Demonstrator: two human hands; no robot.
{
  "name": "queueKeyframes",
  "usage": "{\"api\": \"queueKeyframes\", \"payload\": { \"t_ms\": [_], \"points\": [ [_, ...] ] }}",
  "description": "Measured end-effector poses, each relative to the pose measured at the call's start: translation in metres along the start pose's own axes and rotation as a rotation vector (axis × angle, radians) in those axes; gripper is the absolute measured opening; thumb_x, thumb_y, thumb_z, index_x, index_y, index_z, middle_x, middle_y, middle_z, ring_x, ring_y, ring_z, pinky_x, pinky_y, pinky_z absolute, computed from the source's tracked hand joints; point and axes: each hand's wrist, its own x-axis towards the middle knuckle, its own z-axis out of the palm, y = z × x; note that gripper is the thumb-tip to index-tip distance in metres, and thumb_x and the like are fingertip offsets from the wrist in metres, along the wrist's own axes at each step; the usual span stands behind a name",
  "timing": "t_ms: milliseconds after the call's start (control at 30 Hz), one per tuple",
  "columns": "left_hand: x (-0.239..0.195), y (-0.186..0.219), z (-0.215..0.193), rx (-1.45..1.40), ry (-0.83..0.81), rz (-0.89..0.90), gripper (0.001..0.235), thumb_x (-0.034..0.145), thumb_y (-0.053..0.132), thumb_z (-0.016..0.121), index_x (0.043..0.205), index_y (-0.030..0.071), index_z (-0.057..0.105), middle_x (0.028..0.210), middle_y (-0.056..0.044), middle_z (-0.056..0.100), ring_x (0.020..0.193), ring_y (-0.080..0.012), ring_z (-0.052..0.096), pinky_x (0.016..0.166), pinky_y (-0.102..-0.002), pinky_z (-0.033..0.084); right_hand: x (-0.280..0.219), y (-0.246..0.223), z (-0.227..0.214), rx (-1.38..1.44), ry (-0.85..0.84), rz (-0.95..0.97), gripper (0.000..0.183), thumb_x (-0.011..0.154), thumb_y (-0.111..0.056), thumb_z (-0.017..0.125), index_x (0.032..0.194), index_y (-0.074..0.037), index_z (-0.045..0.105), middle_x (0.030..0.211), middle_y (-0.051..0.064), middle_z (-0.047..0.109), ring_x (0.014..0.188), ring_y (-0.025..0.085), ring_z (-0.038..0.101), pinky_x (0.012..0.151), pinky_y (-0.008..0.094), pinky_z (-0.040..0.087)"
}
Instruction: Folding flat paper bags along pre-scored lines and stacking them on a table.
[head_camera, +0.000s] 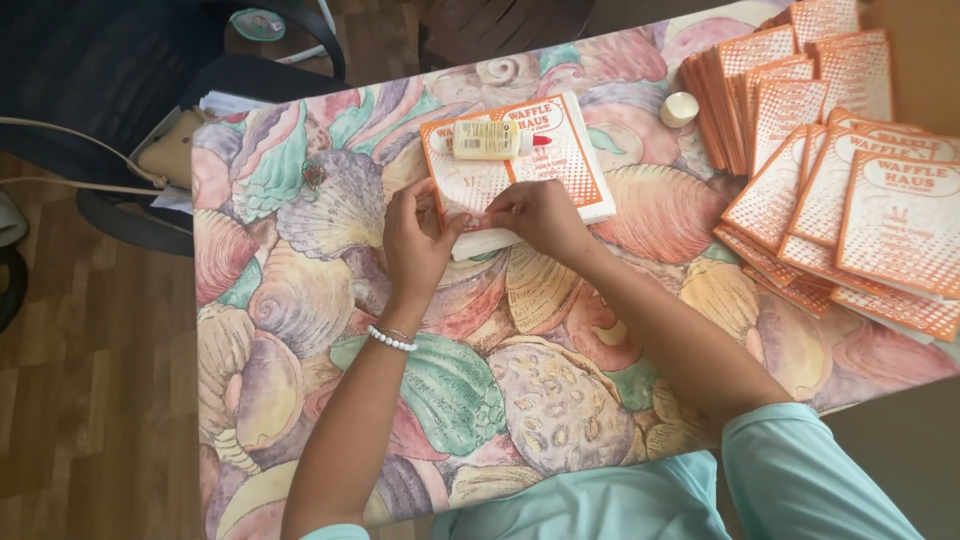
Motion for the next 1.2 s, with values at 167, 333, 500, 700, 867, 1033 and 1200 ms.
{"api": "queueKeyframes", "payload": {
  "t_ms": [167,333,500,700,867,1033,1200],
  "points": [
    [0.001,-0.018,0.003,-0.095,-0.024,-0.057,0.053,0.074,0.042,0.094,0.105,0.013,0.064,0.099,-0.001,0.062,0.1,-0.0232,0.066,0.082,-0.031,0.057,-0.001,0.02,0.008,0.199,0.07,0.15,0.02,0.085,-0.016,0.086,0.103,-0.01,0.08,0.082,0.009,0.077,0.07,0.016,0.068,0.063,0.028,0.051],
    [0.003,-0.024,0.005,-0.161,-0.15,-0.003,0.028,0.079,0.036,0.09,0.088,0.017,0.072,0.09,-0.001,0.06,0.093,-0.0268,0.065,0.086,-0.036,0.052,-0.003,0.012,0.005,0.334,0.134,0.168,0.031,0.087,-0.016,0.087,0.116,-0.015,0.077,0.084,0.004,0.078,0.08,0.011,0.074,0.072,0.022,0.056],
    [0.003,-0.031,0.009,-0.196,-0.182,0.032,0.026,0.079,0.033,0.091,0.079,0.016,0.071,0.083,0.0,0.061,0.088,-0.024,0.063,0.09,-0.032,0.046,-0.003,0.008,0.007,0.381,0.18,0.193,0.027,0.079,-0.014,0.093,0.098,-0.011,0.074,0.077,0.003,0.076,0.067,0.007,0.065,0.063,0.018,0.05],
    [0.0,0.0,-0.008,-0.226,-0.139,-0.031,0.049,0.077,0.023,0.086,0.115,0.014,0.057,0.092,-0.01,0.072,0.1,-0.0316,0.066,0.094,-0.044,0.044,0.001,0.024,0.008,0.449,0.16,0.155,0.02,0.084,-0.007,0.09,0.094,-0.008,0.073,0.074,0.007,0.073,0.055,0.006,0.059,0.05,0.015,0.046],
    [-0.001,-0.015,0.0,-0.166,-0.121,0.027,0.028,0.084,0.025,0.083,0.109,0.019,0.072,0.086,-0.001,0.076,0.102,-0.0237,0.066,0.099,-0.038,0.043,-0.005,0.013,0.005,0.294,0.129,-0.117,0.013,0.096,0.004,0.071,0.1,-0.005,0.08,0.083,0.013,0.069,0.053,0.011,0.055,0.048,0.022,0.043],
    [0.0,-0.029,0.008,-0.185,-0.069,-0.004,0.011,0.086,0.031,0.085,0.092,0.023,0.081,0.084,0.001,0.077,0.102,-0.0194,0.069,0.096,-0.032,0.047,-0.011,-0.018,-0.005,0.154,-0.01,-0.251,0.028,0.084,-0.007,0.084,0.11,0.003,0.078,0.097,0.023,0.07,0.075,0.028,0.062,0.062,0.034,0.05],
    [0.002,-0.015,0.005,-0.214,-0.096,-0.032,0.026,0.091,0.028,0.082,0.115,0.02,0.076,0.084,-0.002,0.077,0.099,-0.0234,0.07,0.099,-0.037,0.046,-0.006,0.026,0.023,0.083,0.135,-0.181,0.013,0.085,-0.009,0.088,0.096,-0.004,0.082,0.098,0.013,0.072,0.075,0.021,0.06,0.061,0.032,0.049]
  ]
}}
